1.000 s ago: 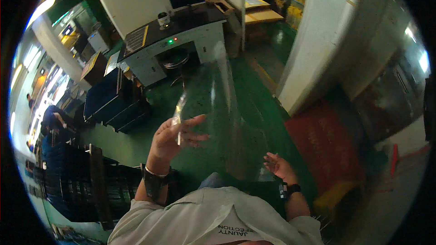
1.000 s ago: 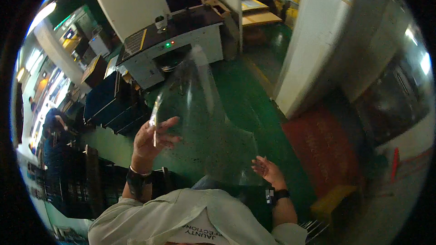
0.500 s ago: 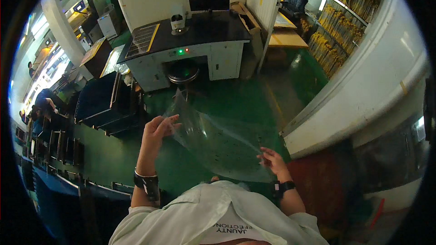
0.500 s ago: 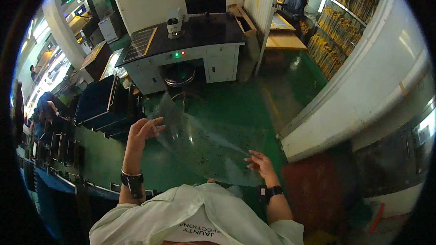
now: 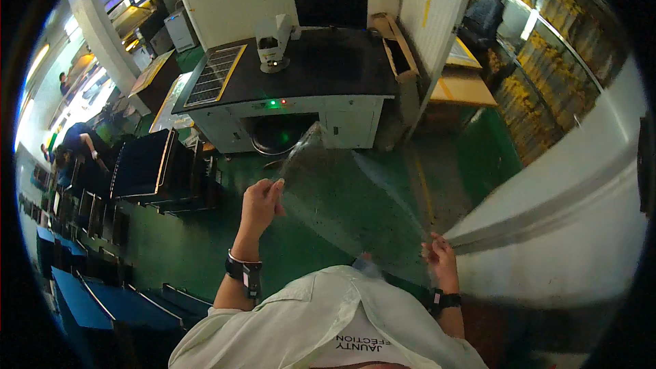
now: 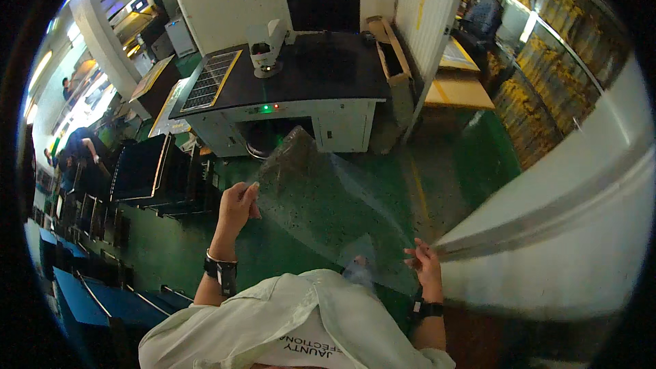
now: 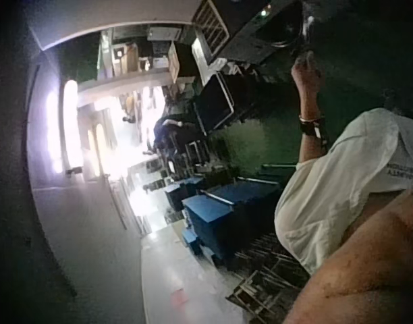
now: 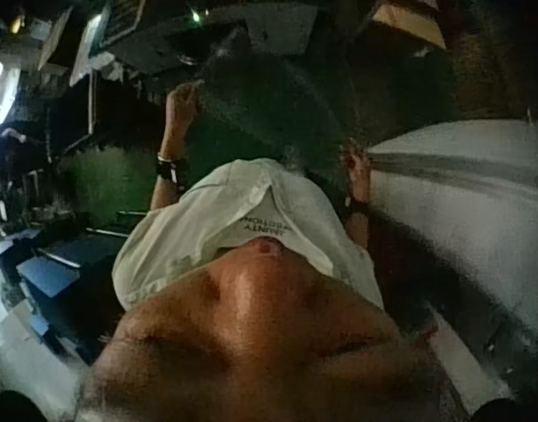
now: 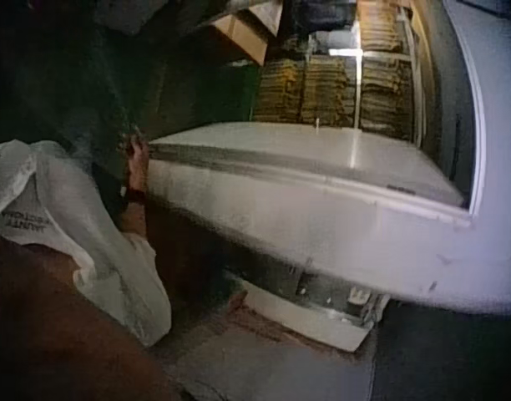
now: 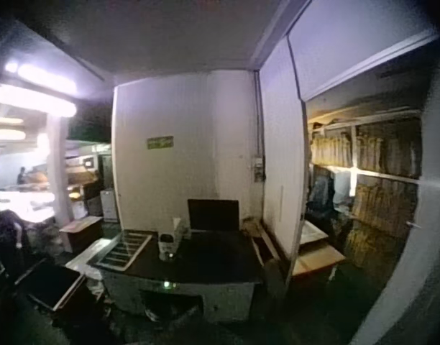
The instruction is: Inspecting and handling thin sheets, likely circuit boards or film, in a factory setting.
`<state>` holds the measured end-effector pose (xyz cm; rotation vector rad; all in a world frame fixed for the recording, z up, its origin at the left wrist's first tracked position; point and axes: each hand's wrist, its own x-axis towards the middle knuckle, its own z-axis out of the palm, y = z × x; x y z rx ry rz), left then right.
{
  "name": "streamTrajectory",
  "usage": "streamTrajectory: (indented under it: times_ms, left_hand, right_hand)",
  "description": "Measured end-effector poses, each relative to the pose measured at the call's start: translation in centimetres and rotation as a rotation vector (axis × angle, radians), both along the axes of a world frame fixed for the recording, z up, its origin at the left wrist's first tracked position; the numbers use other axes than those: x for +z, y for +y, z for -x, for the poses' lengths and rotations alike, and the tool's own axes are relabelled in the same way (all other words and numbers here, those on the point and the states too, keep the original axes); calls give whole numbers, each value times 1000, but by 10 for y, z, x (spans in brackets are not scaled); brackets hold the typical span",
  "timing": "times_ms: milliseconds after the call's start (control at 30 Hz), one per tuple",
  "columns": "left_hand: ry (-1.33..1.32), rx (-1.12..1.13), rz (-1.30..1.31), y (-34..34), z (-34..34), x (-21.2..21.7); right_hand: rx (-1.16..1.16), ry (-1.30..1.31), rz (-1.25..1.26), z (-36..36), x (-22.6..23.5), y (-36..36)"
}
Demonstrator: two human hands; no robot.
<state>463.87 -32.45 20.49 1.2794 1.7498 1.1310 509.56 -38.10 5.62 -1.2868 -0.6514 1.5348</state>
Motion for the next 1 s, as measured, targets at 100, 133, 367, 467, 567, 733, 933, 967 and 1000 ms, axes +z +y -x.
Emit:
streamTrajectory:
  times_ms: [100,133,367,467,567,733,933,967,1000]
  left_hand:
    - [-43,14,35,42,-28,2]
    - [-64,-13,61,51,-35,4]
    - [-173,-40,138,114,-44,-34]
    - [-153,-59,149,158,-59,-37]
    - [-85,-108,131,214,-68,-37]
    - [-76,-169,100,318,-62,-53]
    - [42,-239,107,437,-58,-50]
    - [41,-260,105,454,-59,-54]
    - [36,-247,119,470,-62,-57]
  right_hand:
    - [18,-23,19,-42,-2,51]
    - [33,-23,29,-52,-5,64]
    - [7,0,102,-83,0,151]
    - [-52,-15,59,-89,-9,177]
    - [-78,-32,45,-102,-17,205]
    - [-200,-44,22,-93,0,265]
    - [-189,-106,77,-74,30,344]
    - [-238,-156,59,-70,33,353]
    - [-284,-209,45,-70,34,359]
